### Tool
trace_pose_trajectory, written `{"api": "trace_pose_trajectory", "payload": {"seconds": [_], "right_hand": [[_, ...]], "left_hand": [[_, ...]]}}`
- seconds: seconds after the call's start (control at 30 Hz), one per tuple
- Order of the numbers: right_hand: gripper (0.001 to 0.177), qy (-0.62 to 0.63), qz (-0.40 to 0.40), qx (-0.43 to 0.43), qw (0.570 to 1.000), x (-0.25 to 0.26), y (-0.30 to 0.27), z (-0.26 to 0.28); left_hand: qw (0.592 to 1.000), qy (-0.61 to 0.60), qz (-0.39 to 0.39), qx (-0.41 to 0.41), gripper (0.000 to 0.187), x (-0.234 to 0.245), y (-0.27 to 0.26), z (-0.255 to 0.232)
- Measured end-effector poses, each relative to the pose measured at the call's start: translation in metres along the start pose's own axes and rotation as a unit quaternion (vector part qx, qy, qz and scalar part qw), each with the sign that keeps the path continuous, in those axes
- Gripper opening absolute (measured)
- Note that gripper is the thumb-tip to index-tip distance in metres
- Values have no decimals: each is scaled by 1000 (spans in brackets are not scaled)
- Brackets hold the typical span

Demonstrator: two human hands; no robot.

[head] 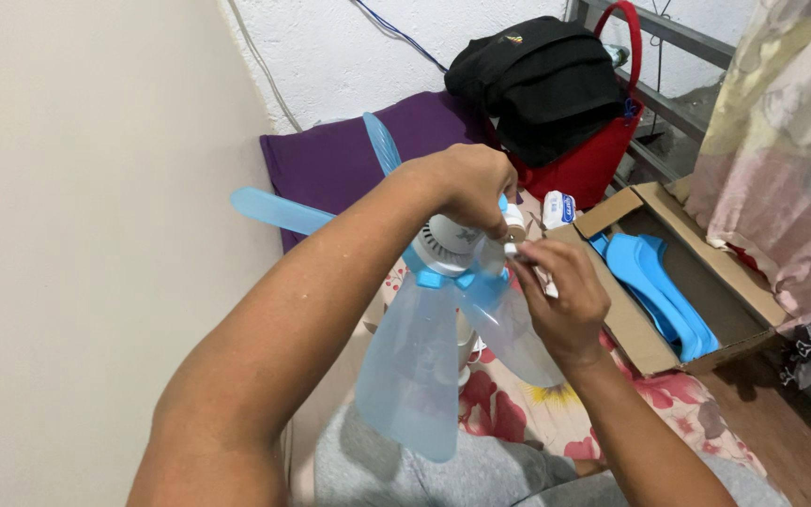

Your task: The person assembles a portable fan by attaching the blade hub to the motor, securing the blades, and connecting the stand pole and base. The person handles the fan head, blades, pole, and base components by hand.

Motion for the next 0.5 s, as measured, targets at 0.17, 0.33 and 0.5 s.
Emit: {"api": "trace_pose_trajectory", "payload": {"seconds": [0.17,0.33,0.5], "right_hand": [[26,8,-8,9,1000,3,0,0],[25,28,-7,-5,1000,0,0,-3],[24,27,-21,-5,999,2,-4,-2]], "left_hand": [[999,-1,24,21,64,0,0,-5],[998,-12,51,29,67,1,-1,-6],[998,-2,61,15,61,-1,-1,-8]]}}
Point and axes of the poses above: each hand's wrist, its own y-axis towards the middle knuckle, its own x-axis out of the back of the hand, z = x × y, the point moved 5 cm from there along y, towards the middle knuckle, and after that the axes turned 14 degrees about x, right-handed, at the moved point
